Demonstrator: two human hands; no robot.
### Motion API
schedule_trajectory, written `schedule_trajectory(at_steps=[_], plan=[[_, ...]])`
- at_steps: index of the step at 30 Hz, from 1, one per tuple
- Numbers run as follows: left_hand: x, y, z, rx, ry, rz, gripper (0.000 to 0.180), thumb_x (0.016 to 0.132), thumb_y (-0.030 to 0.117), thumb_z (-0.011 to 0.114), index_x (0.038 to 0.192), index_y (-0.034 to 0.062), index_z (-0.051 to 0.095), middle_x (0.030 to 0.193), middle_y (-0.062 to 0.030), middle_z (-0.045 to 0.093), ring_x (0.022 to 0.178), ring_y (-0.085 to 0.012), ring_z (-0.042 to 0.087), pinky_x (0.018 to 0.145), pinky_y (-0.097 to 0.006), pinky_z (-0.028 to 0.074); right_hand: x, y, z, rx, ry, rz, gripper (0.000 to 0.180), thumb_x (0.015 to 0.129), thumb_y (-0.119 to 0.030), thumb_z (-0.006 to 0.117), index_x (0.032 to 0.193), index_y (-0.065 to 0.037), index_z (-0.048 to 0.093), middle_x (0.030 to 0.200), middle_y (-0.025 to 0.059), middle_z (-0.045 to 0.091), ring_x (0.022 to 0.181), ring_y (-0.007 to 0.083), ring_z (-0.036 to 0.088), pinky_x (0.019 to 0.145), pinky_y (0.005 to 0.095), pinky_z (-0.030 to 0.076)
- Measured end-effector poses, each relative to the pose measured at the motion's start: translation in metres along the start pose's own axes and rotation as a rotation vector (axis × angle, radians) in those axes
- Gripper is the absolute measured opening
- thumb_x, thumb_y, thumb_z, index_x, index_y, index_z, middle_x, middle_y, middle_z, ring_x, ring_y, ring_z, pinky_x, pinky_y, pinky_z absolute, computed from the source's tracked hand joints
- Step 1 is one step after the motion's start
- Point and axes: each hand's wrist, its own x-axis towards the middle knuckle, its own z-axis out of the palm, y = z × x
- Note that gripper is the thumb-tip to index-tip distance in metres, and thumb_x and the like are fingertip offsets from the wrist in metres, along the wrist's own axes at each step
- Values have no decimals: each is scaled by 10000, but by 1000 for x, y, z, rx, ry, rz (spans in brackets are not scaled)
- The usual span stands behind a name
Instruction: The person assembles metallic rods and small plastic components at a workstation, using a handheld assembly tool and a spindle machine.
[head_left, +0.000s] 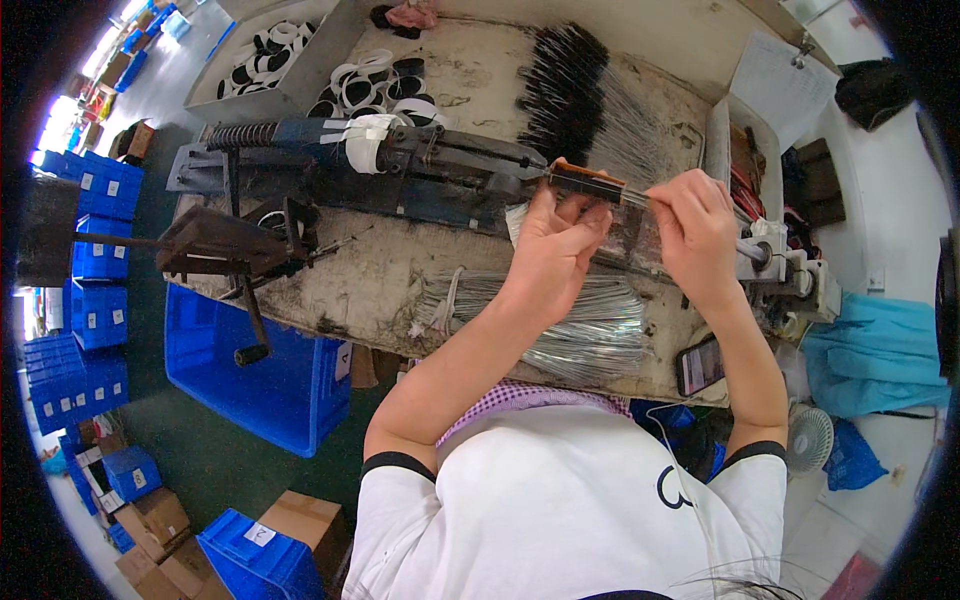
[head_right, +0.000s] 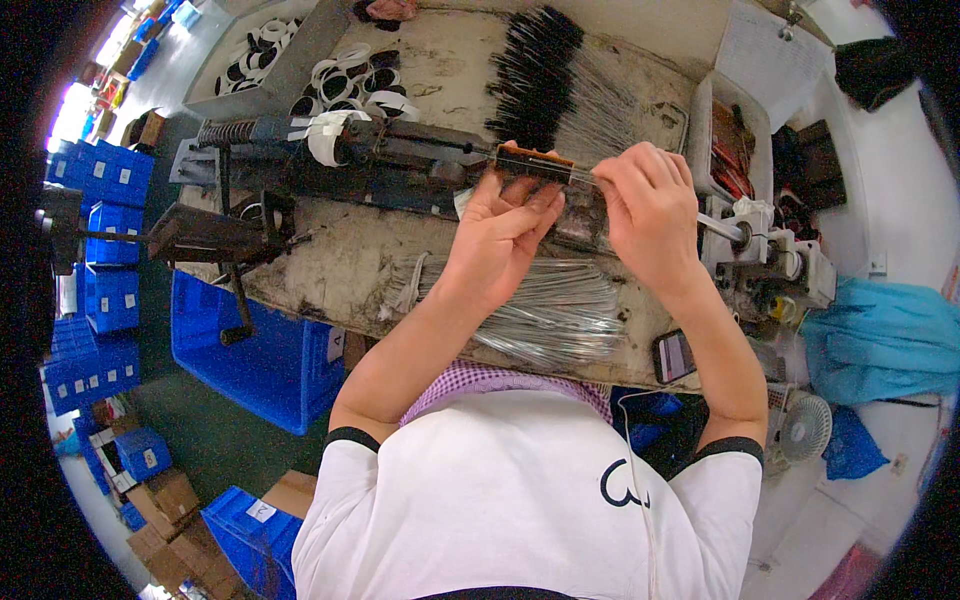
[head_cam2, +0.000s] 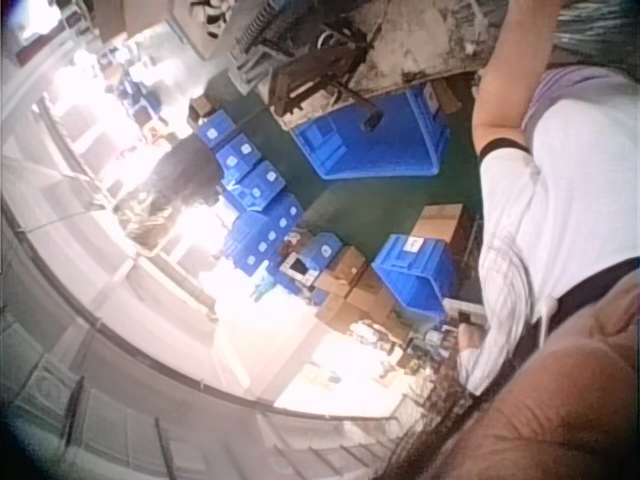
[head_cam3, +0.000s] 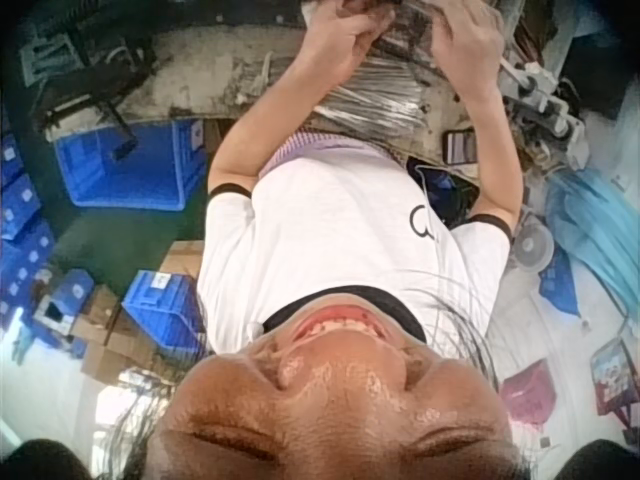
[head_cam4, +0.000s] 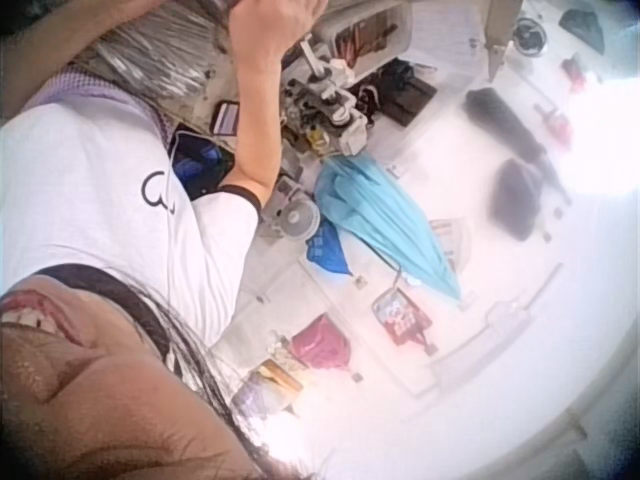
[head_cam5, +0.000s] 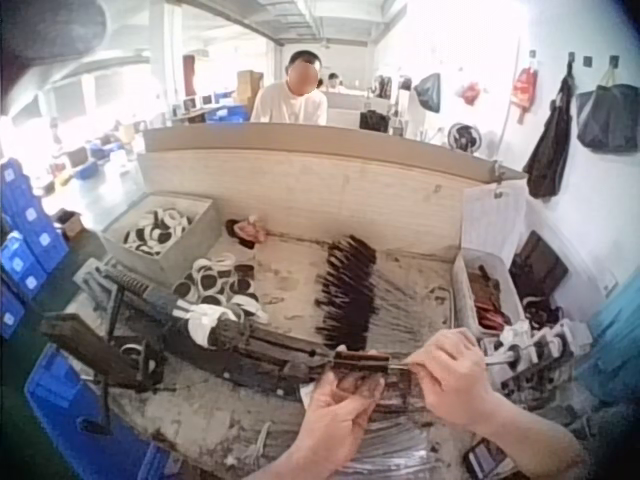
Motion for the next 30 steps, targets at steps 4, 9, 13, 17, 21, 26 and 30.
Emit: schedule_trajectory(at_steps=[4,9,13,17,21,26,30], plan=[[1,-1,-1,31,-46,45,634,801,-187,446,1330,145,338,1289,-101,466,1135,-190,505,990,-313,431,-4,4,-6,336,6,313,279,797,25,608,1061,-50,559,873,76,601,770,277,580,720,353,461],[2,-1,1,82,-10,56,614,805,-185,437,1326,124,342,1289,-112,460,1163,-196,484,998,-301,416,-13,14,0,198,-90,171,341,771,18,624,1101,-57,586,866,68,643,765,259,585,722,352,469],[0,2,-1,14,-70,41,578,808,-180,432,1310,97,363,1284,-115,464,1196,-216,467,1022,-317,395,-18,14,1,44,-55,-8,319,679,-5,649,993,-62,653,848,45,665,793,227,582,723,345,470],[-6,8,0,30,-61,15,562,807,-163,442,1310,73,356,1273,-135,467,1205,-237,467,1042,-338,378,-24,10,4,-44,-43,-92,293,680,-49,631,971,-54,661,901,49,677,835,223,581,746,343,471],[-9,14,5,68,-69,-8,550,805,-152,451,1306,50,345,1260,-151,471,1200,-241,471,1044,-344,374,-29,5,6,-96,-22,-109,292,693,-74,618,980,-35,656,946,66,677,877,231,586,780,347,472],[-6,16,5,97,-78,-48,507,840,-120,458,1308,31,332,1264,-167,472,1221,-252,459,1034,-340,375,-30,-4,-5,-96,121,-131,343,683,-65,649,1024,-30,645,1016,89,662,906,239,606,758,352,490],[-8,8,3,187,-39,9,408,862,-97,470,1239,40,401,1289,-130,457,1218,-242,456,1067,-370,324,-55,-23,-32,168,-20,25,338,694,-24,643,1032,-24,634,946,78,665,811,256,640,704,336,507]])
